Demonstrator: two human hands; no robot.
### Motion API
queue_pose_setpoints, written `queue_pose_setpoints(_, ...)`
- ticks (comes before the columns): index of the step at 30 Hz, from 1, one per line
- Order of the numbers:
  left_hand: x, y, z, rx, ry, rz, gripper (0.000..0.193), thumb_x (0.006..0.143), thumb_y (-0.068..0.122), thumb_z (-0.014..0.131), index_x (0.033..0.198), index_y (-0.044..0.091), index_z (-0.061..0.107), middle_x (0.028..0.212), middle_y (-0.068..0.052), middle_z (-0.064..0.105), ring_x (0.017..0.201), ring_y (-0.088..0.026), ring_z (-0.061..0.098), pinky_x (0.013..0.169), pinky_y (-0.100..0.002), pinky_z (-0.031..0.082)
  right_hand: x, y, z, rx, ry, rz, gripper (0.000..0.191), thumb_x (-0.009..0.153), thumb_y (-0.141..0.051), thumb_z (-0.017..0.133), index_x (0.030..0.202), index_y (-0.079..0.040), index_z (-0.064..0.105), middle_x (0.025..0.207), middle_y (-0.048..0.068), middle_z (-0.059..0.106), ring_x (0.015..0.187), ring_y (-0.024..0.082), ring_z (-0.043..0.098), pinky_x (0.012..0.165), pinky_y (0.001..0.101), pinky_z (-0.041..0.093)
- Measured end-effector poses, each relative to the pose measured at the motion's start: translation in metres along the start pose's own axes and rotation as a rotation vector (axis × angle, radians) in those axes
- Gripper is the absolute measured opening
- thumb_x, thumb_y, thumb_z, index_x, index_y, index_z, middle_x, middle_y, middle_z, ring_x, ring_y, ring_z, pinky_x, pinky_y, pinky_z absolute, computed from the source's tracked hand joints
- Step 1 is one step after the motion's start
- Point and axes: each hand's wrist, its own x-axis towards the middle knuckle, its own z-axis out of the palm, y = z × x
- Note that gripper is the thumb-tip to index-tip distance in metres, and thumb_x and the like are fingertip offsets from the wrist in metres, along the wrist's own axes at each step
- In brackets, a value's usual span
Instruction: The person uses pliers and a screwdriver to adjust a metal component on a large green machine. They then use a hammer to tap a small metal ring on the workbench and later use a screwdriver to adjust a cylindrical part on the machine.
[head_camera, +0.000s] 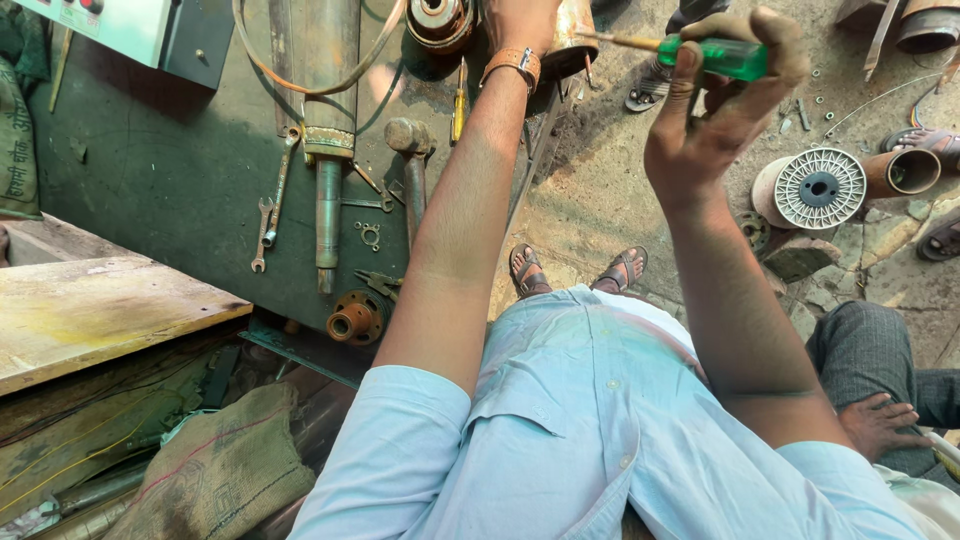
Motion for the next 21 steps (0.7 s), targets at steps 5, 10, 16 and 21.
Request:
queue_pose_setpoints(5, 0.001, 0.011, -0.002, -0.002, -0.001, -0.004, 0.101, 0.067, 0.069, 0.079, 0.138, 0.004, 0.049, 0.13, -0.024, 0.064, 0.119, -0.037, 0.064, 0.095, -0.049, 0.053, -0.006, 0.0, -0.003, -0.037, -0.049, 0.014, 0.044, 0.122, 0.0, 0.057, 0.151, -0.015, 0.027, 0.125, 0.013, 0.06, 0.105, 0.016, 0.066, 0.086, 0.0283, 0.065)
queue_pose_setpoints(10, 0.001, 0.014, -0.004, 0.002, -0.017, -0.017, 0.102, 0.068, 0.072, 0.076, 0.141, 0.005, 0.049, 0.134, -0.022, 0.065, 0.123, -0.035, 0.066, 0.099, -0.048, 0.055, -0.006, 0.006, -0.001, -0.069, -0.021, -0.009, 0.044, 0.121, 0.0, 0.056, 0.15, -0.016, 0.028, 0.126, 0.012, 0.063, 0.101, 0.016, 0.07, 0.083, 0.0277, 0.063)
queue_pose_setpoints(16, 0.001, 0.012, -0.003, -0.025, 0.005, 0.034, 0.108, 0.069, 0.072, 0.079, 0.146, 0.005, 0.041, 0.138, -0.024, 0.06, 0.127, -0.038, 0.061, 0.103, -0.05, 0.051, -0.01, 0.007, -0.005, 0.03, 0.022, 0.027, 0.044, 0.122, -0.001, 0.055, 0.151, -0.017, 0.027, 0.123, 0.013, 0.062, 0.102, 0.017, 0.066, 0.082, 0.0269, 0.067)
queue_pose_setpoints(21, 0.0, 0.013, -0.004, -0.026, 0.006, 0.016, 0.114, 0.067, 0.069, 0.08, 0.149, 0.006, 0.034, 0.136, -0.026, 0.058, 0.125, -0.04, 0.06, 0.101, -0.051, 0.05, -0.013, 0.007, -0.005, 0.011, -0.002, 0.027, 0.045, 0.122, -0.001, 0.056, 0.152, -0.017, 0.027, 0.124, 0.012, 0.061, 0.104, 0.016, 0.066, 0.084, 0.0264, 0.062)
